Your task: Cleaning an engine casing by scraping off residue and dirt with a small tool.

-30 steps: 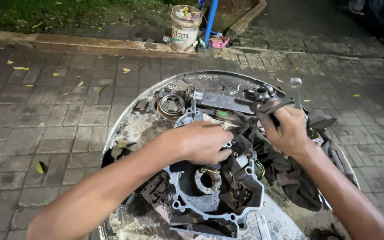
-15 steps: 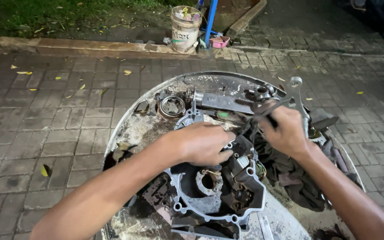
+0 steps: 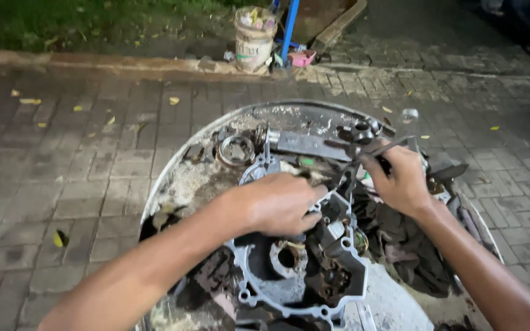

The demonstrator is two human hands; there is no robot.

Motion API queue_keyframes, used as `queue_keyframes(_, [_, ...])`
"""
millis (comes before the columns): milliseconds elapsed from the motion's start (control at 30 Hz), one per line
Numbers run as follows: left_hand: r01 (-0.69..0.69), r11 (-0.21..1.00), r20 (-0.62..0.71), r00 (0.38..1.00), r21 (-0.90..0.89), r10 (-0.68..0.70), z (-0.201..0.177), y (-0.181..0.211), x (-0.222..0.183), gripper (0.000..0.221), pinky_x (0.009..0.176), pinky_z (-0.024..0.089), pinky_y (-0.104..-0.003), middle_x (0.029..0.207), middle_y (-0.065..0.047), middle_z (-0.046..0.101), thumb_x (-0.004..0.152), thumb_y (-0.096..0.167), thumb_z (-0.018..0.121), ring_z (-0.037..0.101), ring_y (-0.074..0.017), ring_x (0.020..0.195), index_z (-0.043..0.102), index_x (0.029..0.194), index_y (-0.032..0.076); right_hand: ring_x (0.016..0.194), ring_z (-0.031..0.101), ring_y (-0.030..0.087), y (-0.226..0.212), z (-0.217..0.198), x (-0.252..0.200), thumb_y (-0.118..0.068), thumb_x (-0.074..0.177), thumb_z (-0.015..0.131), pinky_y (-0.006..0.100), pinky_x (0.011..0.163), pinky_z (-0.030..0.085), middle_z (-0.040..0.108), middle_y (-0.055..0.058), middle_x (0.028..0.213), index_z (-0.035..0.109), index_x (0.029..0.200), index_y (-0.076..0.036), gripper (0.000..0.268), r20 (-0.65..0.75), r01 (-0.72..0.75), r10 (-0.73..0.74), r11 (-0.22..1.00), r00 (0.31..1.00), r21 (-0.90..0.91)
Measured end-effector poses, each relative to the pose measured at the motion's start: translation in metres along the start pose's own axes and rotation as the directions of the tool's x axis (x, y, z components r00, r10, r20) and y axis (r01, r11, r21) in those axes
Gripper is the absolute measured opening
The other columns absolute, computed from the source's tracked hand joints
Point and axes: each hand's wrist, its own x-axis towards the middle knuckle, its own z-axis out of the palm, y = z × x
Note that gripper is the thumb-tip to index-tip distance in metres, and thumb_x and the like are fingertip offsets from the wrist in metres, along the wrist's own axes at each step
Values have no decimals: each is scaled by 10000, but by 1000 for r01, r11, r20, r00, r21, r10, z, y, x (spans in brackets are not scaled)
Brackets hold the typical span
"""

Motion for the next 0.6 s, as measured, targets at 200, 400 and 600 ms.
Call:
queue_keyframes(200, [59,995,100,993,81,-67,-6,2,6,446,526,580,-274,766,-95,639,1057,242,452,591,-165,562,452,1430,-2,548,614,144,-19,-41,12,-82,1151,500,264,479,506,684,88,786,650,1052,3,199,-44,-83,85,995,995,47])
queue_keyframes(400, [66,990,103,992,125,-79,-5,1,9,392,763,648,-365,984,-148,696,1071,288,449,699,-244,802,532,1324,0,632,636,165,-32,-35,4,-190,1061,570,330,597,489,690,29,793,652,932,-72,193,124,-51,54,998,991,-33])
queue_keyframes(600, [111,987,134,983,114,-126,-2,2,6,453,886,594,-385,1250,-193,588,1081,355,411,631,-265,1026,543,1342,9,764,661,211,-56,-39,6,-28,1021,574,333,713,510,715,89,953,625,999,-26,56,115,28,-35,998,993,57])
